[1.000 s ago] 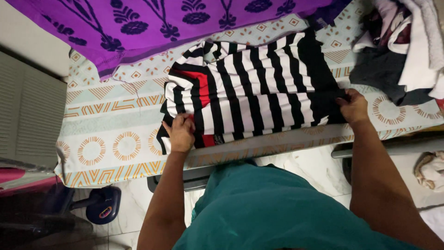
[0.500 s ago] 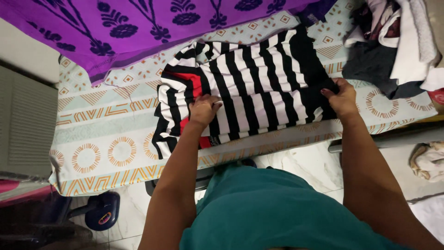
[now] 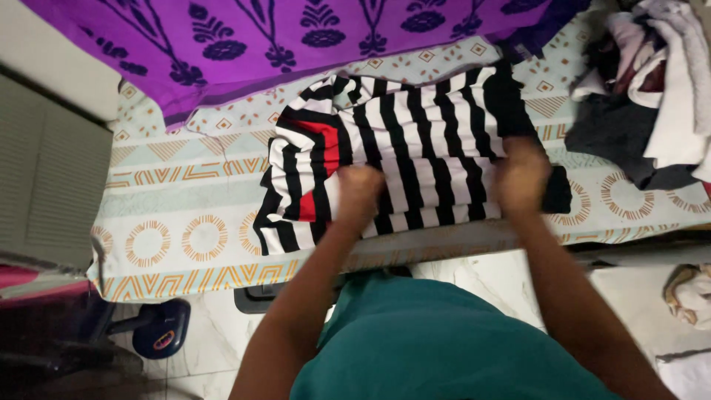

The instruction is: Fold various items of clothing including a striped shirt, a white t-shirt, a decorative cloth, and green pants.

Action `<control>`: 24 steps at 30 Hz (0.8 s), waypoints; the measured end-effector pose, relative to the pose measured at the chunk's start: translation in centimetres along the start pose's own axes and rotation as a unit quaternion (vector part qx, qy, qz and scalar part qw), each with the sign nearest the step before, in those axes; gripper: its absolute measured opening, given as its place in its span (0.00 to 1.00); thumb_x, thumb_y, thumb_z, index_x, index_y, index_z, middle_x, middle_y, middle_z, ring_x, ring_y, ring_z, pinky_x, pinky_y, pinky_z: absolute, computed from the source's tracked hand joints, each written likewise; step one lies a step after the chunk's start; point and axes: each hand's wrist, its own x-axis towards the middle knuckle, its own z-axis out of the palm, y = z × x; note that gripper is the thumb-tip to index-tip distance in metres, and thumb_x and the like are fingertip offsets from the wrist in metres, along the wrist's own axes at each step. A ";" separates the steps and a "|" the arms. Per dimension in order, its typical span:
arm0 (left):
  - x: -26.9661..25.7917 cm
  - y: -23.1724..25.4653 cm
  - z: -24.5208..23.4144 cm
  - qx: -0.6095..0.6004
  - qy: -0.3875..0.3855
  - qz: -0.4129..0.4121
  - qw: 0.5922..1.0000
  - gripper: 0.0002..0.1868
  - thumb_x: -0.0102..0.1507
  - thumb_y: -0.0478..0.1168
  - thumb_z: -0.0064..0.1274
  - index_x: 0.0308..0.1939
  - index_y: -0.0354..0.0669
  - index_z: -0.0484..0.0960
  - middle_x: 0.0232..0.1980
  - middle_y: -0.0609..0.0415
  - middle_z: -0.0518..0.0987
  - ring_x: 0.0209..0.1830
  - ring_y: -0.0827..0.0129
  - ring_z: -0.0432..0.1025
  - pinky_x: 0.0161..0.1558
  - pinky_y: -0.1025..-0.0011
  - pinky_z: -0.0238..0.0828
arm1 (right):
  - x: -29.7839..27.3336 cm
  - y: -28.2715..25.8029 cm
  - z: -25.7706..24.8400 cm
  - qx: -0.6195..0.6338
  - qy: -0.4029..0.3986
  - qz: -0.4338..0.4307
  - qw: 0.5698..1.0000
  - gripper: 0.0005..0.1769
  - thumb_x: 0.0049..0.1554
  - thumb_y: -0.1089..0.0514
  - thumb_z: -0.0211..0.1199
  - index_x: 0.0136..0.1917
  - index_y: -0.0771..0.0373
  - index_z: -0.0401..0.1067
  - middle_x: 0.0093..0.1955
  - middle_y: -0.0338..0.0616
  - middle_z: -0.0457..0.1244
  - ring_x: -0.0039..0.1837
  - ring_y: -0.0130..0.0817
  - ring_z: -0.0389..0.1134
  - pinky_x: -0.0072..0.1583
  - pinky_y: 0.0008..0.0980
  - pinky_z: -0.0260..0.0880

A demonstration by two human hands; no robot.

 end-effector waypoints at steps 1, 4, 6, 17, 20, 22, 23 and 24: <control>-0.7 1.2 0.0 0.001 0.000 -0.004 1.000 0.13 0.61 0.35 0.51 0.50 0.49 0.80 0.48 0.49 0.74 0.51 0.52 0.69 0.50 0.51 0.64 | -0.1 -3.9 -0.3 0.002 -0.002 -0.003 1.000 0.26 0.54 0.56 0.67 0.65 0.66 0.71 0.59 0.52 0.65 0.59 0.54 0.67 0.58 0.51 0.68; -1.8 4.2 -1.5 -0.046 0.027 0.054 0.997 0.17 0.59 0.36 0.51 0.53 0.49 0.78 0.53 0.51 0.72 0.58 0.54 0.68 0.57 0.50 0.65 | -1.1 -12.6 -1.3 0.146 -0.111 -0.020 0.983 0.13 0.65 0.58 0.60 0.60 0.64 0.73 0.57 0.55 0.65 0.53 0.58 0.66 0.53 0.55 0.66; -1.3 5.2 -4.5 -0.046 0.055 0.113 0.991 0.22 0.54 0.41 0.52 0.53 0.46 0.77 0.56 0.51 0.72 0.59 0.54 0.68 0.56 0.48 0.66 | -2.6 -14.9 -1.9 0.185 -0.156 -0.162 0.957 0.32 0.52 0.57 0.62 0.69 0.63 0.66 0.73 0.54 0.59 0.75 0.54 0.58 0.70 0.63 0.56; -3.4 0.9 -5.3 -0.035 -0.069 0.070 0.995 0.18 0.59 0.38 0.51 0.54 0.51 0.80 0.49 0.55 0.74 0.52 0.57 0.70 0.50 0.57 0.70 | -2.8 -15.3 1.2 0.187 -0.167 -0.286 0.925 0.29 0.55 0.61 0.62 0.71 0.57 0.69 0.73 0.46 0.62 0.77 0.43 0.61 0.75 0.57 0.55; -3.6 2.4 -4.9 -0.022 -0.088 0.093 0.991 0.15 0.60 0.39 0.51 0.51 0.51 0.81 0.46 0.53 0.75 0.48 0.55 0.72 0.48 0.55 0.70 | -1.4 -16.1 1.0 0.260 -0.169 -0.226 0.924 0.27 0.55 0.64 0.60 0.68 0.56 0.71 0.66 0.47 0.67 0.69 0.45 0.67 0.74 0.56 0.58; -4.6 2.6 -1.9 -0.022 -0.130 0.118 0.984 0.14 0.61 0.40 0.51 0.50 0.49 0.81 0.46 0.51 0.76 0.47 0.54 0.72 0.47 0.54 0.70 | -0.1 -16.4 0.4 0.320 -0.190 -0.169 0.913 0.27 0.52 0.64 0.60 0.65 0.56 0.71 0.60 0.50 0.69 0.62 0.49 0.69 0.70 0.57 0.59; -5.4 2.5 0.5 -0.060 -0.155 0.117 0.979 0.14 0.62 0.40 0.50 0.51 0.46 0.80 0.50 0.48 0.76 0.51 0.52 0.73 0.52 0.54 0.70 | 0.3 -16.3 0.1 0.328 -0.217 -0.129 0.910 0.26 0.55 0.64 0.59 0.66 0.53 0.72 0.54 0.49 0.70 0.56 0.49 0.71 0.73 0.56 0.60; -6.1 2.4 2.9 -0.097 -0.179 0.115 0.972 0.15 0.63 0.39 0.50 0.53 0.43 0.78 0.53 0.45 0.77 0.54 0.50 0.73 0.56 0.54 0.70 | 0.8 -16.2 -0.3 0.336 -0.243 -0.089 0.906 0.25 0.58 0.65 0.57 0.67 0.49 0.73 0.48 0.48 0.71 0.50 0.49 0.72 0.77 0.54 0.61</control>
